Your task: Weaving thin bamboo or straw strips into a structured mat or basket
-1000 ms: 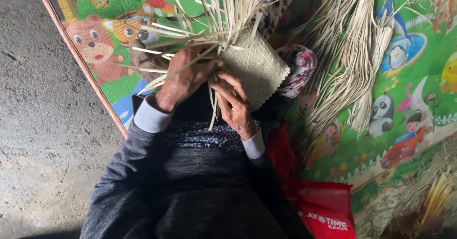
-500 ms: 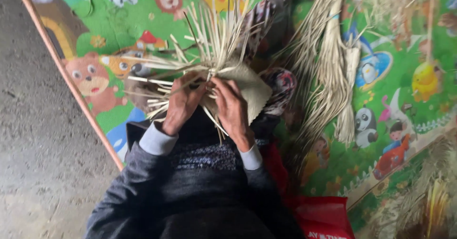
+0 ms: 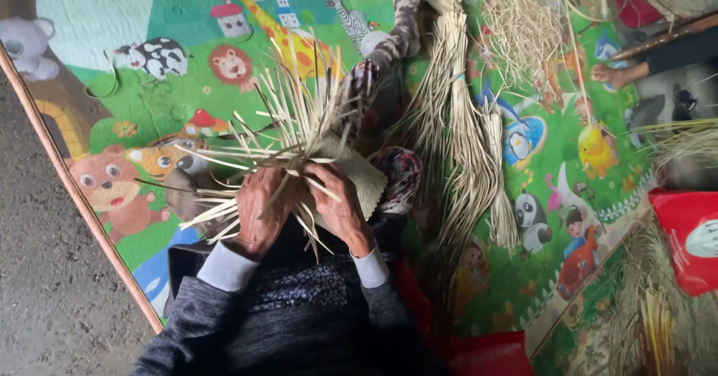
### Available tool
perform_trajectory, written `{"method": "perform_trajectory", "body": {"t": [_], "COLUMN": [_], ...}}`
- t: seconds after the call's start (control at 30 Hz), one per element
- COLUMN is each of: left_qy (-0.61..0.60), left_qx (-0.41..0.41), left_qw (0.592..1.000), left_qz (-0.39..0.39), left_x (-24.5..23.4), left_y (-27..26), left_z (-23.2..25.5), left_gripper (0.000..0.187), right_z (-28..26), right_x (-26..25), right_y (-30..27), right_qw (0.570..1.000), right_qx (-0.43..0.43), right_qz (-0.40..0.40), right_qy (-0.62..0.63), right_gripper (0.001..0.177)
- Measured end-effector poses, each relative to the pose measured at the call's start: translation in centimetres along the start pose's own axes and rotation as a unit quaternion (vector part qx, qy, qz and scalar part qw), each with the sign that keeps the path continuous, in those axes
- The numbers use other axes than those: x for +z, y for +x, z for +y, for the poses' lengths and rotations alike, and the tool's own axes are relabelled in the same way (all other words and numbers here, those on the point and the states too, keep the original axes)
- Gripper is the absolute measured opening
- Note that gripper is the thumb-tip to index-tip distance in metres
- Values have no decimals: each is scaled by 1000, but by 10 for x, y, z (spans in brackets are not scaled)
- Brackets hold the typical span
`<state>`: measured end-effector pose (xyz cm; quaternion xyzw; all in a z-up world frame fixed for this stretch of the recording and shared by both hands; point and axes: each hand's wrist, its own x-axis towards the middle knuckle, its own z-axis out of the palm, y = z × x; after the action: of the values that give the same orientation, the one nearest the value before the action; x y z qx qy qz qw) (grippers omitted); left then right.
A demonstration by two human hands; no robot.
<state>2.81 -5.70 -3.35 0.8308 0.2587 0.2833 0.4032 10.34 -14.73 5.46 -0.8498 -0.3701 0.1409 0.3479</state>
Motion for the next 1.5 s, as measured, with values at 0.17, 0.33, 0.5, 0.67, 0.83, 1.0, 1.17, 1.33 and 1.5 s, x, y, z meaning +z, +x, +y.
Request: {"method": "perform_trajectory", "body": {"t": [0.17, 0.33, 0.5, 0.67, 0.83, 1.0, 1.17, 1.33, 1.5], "left_qy": [-92, -27, -8, -65, -47, -372, -260, -415, -261], "left_qx": [-56, -33, 2, -88, -151, -201, -178, 13, -23], "left_qw": [992, 996, 997, 985, 971, 860, 832, 826, 878], "left_qz": [-61, -74, -77, -134, -179, -285, -457, -382, -401], "left_x": [-7, 5, 25, 13, -9, -63, -72, -26, -57], "left_y": [9, 18, 8, 7, 31, 66, 90, 72, 73], "left_z": [13, -11, -32, -22, -4, 14, 25, -41, -6], "left_gripper": [39, 28, 52, 34, 44, 45, 35, 30, 16], "right_z": [57, 26, -9, -25, 15, 9, 25, 29, 21], "right_x": [3, 7, -3, -11, 19, 19, 31, 32, 28], "right_y": [4, 0, -1, -6, -5, -9, -7, -9, -2], "right_qw": [991, 989, 985, 981, 984, 979, 973, 987, 983], "right_qx": [11, -12, -52, -70, -106, -148, -144, -83, -117], "right_qz": [-103, -65, -38, -7, 122, 116, 172, 138, 131], "right_qy": [80, 134, 162, 179, 70, -74, -48, 12, -50], "right_gripper": [43, 17, 5, 20, 18, 20, 13, 11, 8]}}
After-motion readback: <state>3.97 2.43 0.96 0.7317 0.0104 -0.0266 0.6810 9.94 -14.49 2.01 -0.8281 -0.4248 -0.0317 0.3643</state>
